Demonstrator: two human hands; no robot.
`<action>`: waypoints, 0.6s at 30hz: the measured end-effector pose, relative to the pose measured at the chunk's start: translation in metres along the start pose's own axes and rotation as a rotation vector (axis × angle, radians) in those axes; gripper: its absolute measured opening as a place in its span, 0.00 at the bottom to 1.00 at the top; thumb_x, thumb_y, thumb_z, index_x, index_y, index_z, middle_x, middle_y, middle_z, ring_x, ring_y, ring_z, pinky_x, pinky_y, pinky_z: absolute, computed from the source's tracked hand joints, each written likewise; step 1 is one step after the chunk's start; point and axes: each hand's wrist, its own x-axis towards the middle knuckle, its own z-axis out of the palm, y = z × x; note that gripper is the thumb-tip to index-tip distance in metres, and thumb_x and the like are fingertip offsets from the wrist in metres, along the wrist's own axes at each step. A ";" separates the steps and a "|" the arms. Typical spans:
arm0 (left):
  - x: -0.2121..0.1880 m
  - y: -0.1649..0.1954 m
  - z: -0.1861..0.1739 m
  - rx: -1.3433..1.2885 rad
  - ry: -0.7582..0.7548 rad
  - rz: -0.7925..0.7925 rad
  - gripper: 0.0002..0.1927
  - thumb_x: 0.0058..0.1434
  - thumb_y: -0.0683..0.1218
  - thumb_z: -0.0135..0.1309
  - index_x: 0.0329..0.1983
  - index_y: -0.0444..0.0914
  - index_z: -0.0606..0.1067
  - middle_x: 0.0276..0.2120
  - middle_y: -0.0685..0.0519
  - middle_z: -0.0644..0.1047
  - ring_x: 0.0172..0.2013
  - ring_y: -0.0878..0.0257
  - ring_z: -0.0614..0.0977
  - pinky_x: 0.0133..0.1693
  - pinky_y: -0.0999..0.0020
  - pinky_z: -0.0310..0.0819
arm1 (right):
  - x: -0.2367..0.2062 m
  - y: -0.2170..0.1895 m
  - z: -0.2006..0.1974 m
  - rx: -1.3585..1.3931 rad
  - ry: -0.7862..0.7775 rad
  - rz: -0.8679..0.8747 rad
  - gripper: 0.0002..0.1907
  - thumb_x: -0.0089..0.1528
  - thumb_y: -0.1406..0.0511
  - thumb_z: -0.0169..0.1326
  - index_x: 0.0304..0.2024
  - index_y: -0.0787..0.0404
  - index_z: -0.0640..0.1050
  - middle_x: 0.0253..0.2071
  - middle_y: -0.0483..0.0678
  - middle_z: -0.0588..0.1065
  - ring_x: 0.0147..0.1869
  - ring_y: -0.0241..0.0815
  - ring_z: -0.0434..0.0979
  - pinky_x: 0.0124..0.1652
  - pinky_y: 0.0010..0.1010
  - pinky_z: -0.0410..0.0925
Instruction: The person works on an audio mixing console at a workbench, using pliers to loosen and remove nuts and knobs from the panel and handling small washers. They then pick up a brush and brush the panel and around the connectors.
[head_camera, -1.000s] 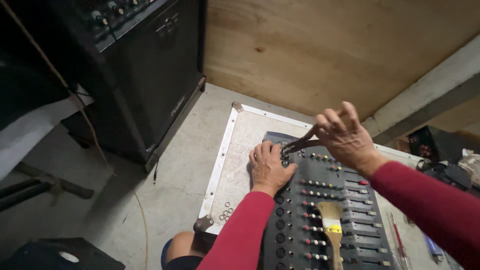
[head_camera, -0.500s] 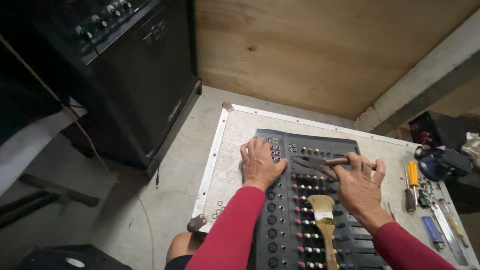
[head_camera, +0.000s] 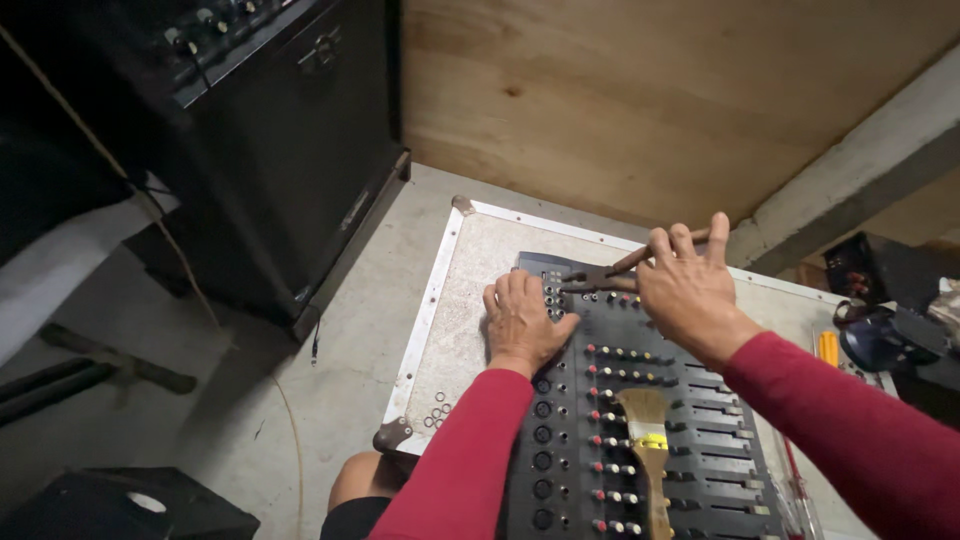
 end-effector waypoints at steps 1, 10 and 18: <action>0.000 0.000 -0.002 -0.007 0.016 0.003 0.34 0.43 0.62 0.67 0.43 0.35 0.72 0.49 0.45 0.70 0.56 0.48 0.67 0.62 0.48 0.51 | 0.005 -0.001 -0.006 -0.021 -0.011 -0.016 0.15 0.62 0.60 0.52 0.50 0.53 0.80 0.60 0.49 0.66 0.72 0.51 0.59 0.65 0.75 0.40; 0.003 -0.009 -0.009 -0.072 0.013 -0.015 0.32 0.44 0.61 0.67 0.43 0.36 0.72 0.48 0.46 0.70 0.56 0.49 0.67 0.61 0.48 0.53 | 0.037 -0.018 -0.030 -0.147 -0.142 -0.138 0.20 0.66 0.54 0.46 0.56 0.52 0.78 0.64 0.53 0.64 0.72 0.54 0.57 0.66 0.76 0.37; 0.002 -0.017 -0.006 -0.101 0.011 -0.030 0.32 0.43 0.61 0.68 0.43 0.36 0.72 0.49 0.47 0.70 0.56 0.49 0.67 0.61 0.49 0.53 | 0.058 -0.034 -0.047 -0.400 -0.164 -0.244 0.21 0.65 0.59 0.47 0.54 0.62 0.79 0.65 0.59 0.64 0.71 0.60 0.58 0.64 0.75 0.38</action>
